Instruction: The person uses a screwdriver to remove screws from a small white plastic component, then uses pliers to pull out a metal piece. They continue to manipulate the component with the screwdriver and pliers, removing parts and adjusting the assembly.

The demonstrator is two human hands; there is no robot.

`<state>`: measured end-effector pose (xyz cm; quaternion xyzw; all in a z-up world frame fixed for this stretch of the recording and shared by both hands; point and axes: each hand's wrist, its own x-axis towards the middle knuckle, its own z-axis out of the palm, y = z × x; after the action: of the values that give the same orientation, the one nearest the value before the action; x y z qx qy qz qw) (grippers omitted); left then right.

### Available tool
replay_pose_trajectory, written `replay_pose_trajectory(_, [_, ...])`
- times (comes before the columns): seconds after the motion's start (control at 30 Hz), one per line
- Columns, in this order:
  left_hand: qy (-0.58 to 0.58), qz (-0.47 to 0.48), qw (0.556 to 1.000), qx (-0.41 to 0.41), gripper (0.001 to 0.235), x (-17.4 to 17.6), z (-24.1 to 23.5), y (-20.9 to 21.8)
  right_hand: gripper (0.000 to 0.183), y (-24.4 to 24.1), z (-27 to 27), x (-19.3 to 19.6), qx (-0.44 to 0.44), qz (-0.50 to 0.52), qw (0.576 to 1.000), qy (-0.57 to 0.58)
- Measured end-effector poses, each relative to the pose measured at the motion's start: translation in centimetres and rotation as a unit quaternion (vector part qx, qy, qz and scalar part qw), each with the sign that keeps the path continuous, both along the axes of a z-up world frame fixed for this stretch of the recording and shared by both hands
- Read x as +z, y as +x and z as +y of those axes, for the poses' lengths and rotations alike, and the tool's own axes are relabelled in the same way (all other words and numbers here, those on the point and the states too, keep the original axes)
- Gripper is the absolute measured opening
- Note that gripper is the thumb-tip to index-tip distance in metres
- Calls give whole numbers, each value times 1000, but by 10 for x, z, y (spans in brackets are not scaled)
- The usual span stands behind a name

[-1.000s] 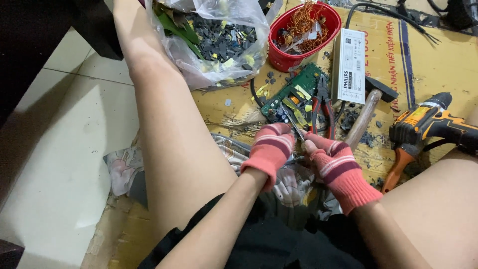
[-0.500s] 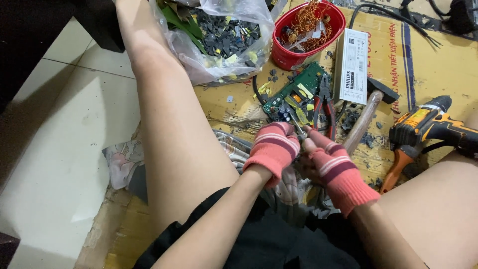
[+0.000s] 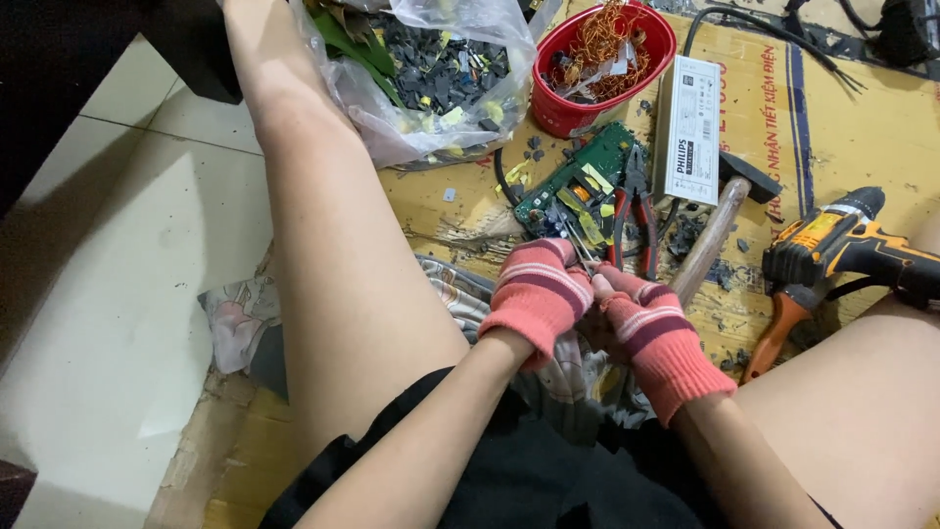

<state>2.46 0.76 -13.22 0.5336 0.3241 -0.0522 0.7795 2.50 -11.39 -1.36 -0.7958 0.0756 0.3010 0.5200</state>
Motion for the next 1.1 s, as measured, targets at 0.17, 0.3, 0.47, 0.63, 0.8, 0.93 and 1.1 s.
replay_pose_trajectory(0.17, [28,-4,1000,3,24,9,0,-1,28,-10,7,12,95,-131,984,-78])
replay_pose_trajectory(0.3, [56,-7,998,9,22,15,-2,-3,36,-13,16,25,-17,-26,998,-48])
replay_pose_trajectory(0.47, [84,-12,996,11,21,23,3,-7,41,-28,14,32,57,-76,994,-45])
replay_pose_trajectory(0.63, [113,-16,993,14,20,32,4,-7,36,-15,0,7,101,-118,987,-48])
replay_pose_trajectory(0.8, [151,-23,988,16,18,39,2,-15,20,6,-18,-35,201,-251,941,-100])
replay_pose_trajectory(0.93, [171,-25,985,18,17,46,3,-15,19,3,-13,-31,215,-267,931,-127])
replay_pose_trajectory(1.1, [209,-30,977,22,17,55,4,-18,20,14,-22,-55,207,-292,921,-154])
